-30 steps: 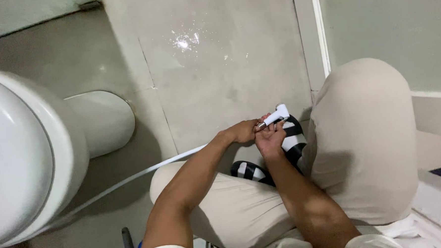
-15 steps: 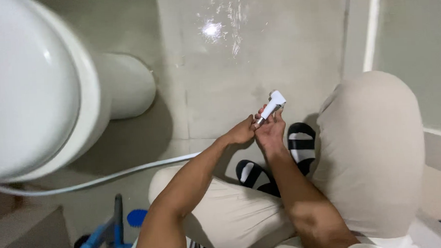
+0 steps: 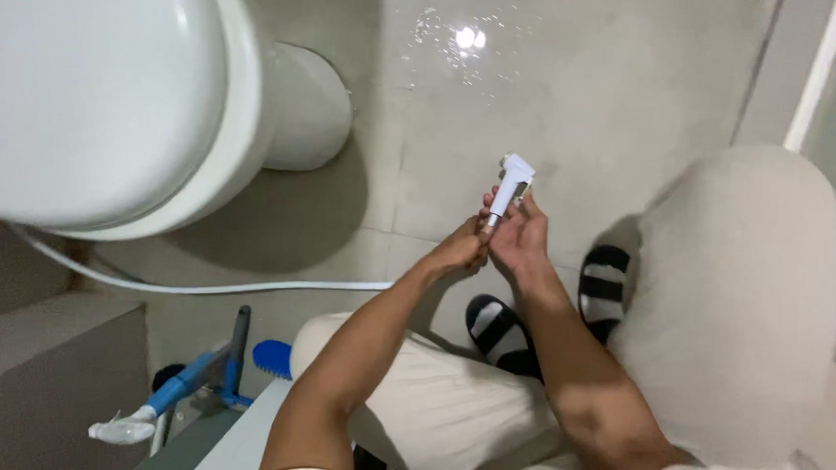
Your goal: The person uses a handheld bidet sprayer to clean the toilet bowl, seat, and tank, then rinses the bathroom floor and sink. They wipe the sink with a cloth and dry their hands.
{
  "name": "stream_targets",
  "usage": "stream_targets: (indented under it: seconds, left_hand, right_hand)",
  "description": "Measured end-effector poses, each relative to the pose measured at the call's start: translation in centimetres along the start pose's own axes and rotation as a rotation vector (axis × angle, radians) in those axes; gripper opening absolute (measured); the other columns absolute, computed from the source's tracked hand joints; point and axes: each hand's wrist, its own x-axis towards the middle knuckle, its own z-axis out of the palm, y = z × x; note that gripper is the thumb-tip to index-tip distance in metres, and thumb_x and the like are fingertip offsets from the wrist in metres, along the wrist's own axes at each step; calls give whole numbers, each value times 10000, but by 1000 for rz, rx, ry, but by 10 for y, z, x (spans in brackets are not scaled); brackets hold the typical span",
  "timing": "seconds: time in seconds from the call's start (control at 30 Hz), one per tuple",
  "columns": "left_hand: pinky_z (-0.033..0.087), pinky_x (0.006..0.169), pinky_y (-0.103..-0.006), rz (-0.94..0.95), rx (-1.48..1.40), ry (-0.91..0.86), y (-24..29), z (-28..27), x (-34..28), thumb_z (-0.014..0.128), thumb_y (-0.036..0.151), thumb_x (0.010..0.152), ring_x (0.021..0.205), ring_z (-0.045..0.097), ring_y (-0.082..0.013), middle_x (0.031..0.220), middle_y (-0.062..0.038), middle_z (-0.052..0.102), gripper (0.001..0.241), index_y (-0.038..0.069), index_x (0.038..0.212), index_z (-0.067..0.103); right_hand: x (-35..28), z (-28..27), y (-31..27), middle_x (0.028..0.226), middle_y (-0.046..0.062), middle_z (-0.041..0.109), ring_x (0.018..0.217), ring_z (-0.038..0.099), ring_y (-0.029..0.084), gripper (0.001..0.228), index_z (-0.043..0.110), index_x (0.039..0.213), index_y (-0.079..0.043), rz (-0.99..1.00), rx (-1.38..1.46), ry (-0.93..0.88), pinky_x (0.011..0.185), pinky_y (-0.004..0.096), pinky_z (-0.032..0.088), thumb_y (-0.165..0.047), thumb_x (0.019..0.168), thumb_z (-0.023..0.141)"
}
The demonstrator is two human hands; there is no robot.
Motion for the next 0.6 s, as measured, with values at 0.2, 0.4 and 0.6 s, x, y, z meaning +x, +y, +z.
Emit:
stream_targets:
  seconds: [0.2,0.4,0.6]
  left_hand:
    - [493,553,-368,44,-86,173,-15,-8,27,406,464,1088,580,630,-231,689,-83,624,504,-5,1226,528]
    - [428,499,-370,25,-106,182,-18,1,42,418,511,1063,538,588,-220,661,-72,588,501,24,1149,501]
    - [431,498,-340,44,-167,152,5,-1,26,437,446,1076,502,575,-221,639,-65,565,452,8,1178,484]
  right_hand:
    - [13,17,-8,1036,150,654,922,660,277,619,563,1314,51,-4,-48,-293,888,415,544,-493,1049,434]
    - [25,6,-9,966,82,599,808,611,196,606,544,1340,-13,-4,-95,-357,792,360,543,-533,1044,451]
    - [26,10,-14,957,101,595,811,603,214,662,550,1337,-8,29,-80,-368,775,382,543,-577,1001,516]
